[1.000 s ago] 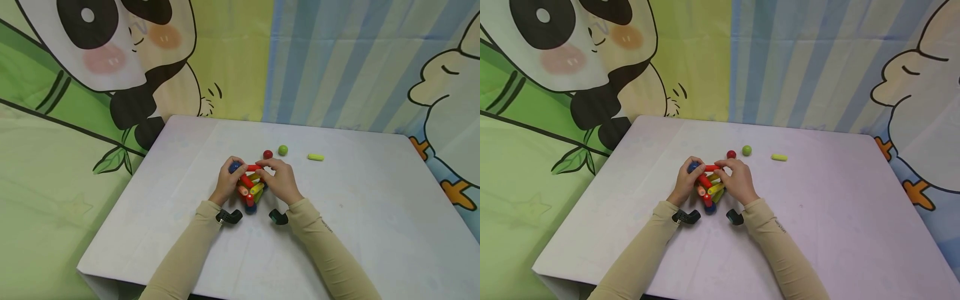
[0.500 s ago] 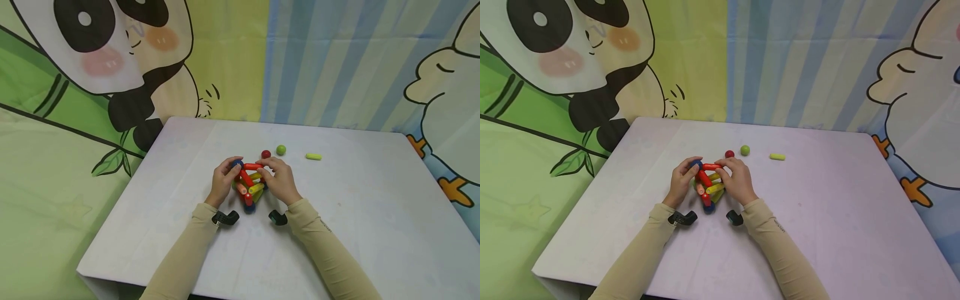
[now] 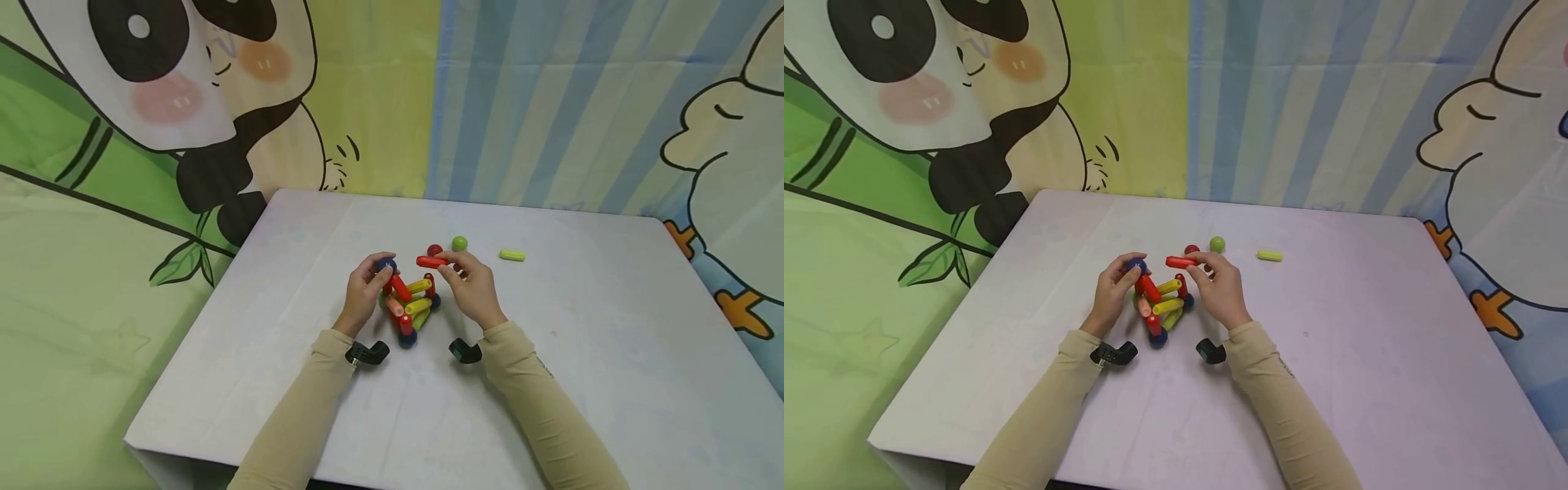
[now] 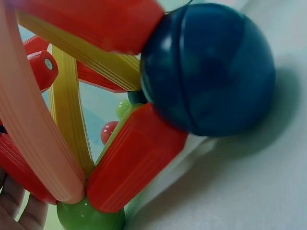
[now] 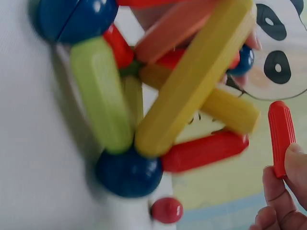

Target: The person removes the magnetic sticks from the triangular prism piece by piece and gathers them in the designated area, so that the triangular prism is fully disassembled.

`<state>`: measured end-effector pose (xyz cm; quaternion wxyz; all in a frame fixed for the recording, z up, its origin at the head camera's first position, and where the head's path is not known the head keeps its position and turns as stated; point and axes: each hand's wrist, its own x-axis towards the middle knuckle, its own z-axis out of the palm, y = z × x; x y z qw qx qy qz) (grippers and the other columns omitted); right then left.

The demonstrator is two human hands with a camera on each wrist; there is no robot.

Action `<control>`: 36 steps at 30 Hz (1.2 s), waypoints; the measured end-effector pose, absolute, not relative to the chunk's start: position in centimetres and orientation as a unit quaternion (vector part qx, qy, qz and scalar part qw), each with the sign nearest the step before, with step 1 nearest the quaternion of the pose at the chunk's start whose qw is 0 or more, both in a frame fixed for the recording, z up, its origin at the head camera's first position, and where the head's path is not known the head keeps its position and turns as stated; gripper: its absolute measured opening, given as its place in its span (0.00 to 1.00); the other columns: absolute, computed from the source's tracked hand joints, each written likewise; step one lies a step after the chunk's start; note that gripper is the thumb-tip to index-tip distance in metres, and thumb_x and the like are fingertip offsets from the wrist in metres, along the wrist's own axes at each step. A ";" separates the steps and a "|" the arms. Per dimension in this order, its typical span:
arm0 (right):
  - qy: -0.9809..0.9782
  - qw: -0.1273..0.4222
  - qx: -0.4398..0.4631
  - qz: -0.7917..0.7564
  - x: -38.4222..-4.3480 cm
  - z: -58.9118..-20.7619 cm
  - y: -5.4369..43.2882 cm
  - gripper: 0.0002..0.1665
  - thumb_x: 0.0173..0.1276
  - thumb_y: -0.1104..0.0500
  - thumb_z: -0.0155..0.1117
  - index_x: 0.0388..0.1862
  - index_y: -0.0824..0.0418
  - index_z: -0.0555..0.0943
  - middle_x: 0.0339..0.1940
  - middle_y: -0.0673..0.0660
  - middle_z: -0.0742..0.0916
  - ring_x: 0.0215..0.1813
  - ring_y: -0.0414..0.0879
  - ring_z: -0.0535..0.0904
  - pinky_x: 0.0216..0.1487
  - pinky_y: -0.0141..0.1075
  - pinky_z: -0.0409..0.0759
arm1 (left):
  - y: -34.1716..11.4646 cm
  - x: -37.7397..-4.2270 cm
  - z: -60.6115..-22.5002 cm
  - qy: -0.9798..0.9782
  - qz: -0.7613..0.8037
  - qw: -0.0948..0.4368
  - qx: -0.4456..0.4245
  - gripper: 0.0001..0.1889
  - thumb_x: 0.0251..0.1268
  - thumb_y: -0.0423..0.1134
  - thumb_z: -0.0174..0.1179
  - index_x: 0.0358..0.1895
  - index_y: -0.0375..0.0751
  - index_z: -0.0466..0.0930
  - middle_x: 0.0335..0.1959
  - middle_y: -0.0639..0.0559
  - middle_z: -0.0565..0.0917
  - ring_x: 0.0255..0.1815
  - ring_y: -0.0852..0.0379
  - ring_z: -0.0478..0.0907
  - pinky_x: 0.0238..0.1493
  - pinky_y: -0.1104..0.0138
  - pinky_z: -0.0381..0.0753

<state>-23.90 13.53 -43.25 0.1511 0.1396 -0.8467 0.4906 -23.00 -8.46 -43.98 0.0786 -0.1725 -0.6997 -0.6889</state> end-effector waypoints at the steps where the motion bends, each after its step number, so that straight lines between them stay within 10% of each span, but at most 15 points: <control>1: -0.847 0.152 0.133 0.492 -24.0 -43.4 13.9 0.14 0.68 0.62 0.65 0.52 0.61 0.84 0.46 0.58 0.85 0.42 0.49 0.74 0.42 0.40 0.72 | -8.4 -23.0 -44.0 -0.697 -0.692 0.081 -0.171 0.16 0.73 0.31 0.51 0.58 0.25 0.72 0.43 0.29 0.81 0.45 0.58 0.78 0.51 0.55 0.77; 10: -0.875 0.115 0.052 0.467 -24.8 -45.5 18.6 0.15 0.69 0.61 0.64 0.54 0.58 0.82 0.46 0.58 0.84 0.43 0.50 0.74 0.41 0.39 0.71 | -8.2 -22.9 -44.0 -0.683 -0.707 0.072 -0.171 0.17 0.73 0.30 0.49 0.60 0.22 0.70 0.45 0.23 0.78 0.44 0.58 0.77 0.54 0.39 0.72; 21: -0.892 0.096 0.001 0.442 -26.0 -47.7 24.3 0.18 0.71 0.56 0.63 0.57 0.60 0.82 0.51 0.63 0.84 0.47 0.54 0.76 0.46 0.39 0.70 | -8.0 -22.8 -44.0 -0.683 -0.709 0.067 -0.161 0.17 0.73 0.30 0.49 0.60 0.23 0.70 0.45 0.26 0.78 0.44 0.58 0.76 0.46 0.70 0.77; 36: -0.906 0.078 -0.063 0.411 -27.2 -48.0 28.1 0.20 0.73 0.56 0.60 0.60 0.61 0.80 0.57 0.64 0.82 0.54 0.57 0.71 0.57 0.48 0.68 | -8.0 -23.8 -45.7 -0.686 -0.706 0.067 -0.164 0.17 0.74 0.31 0.48 0.61 0.27 0.71 0.45 0.25 0.78 0.42 0.57 0.75 0.45 0.54 0.77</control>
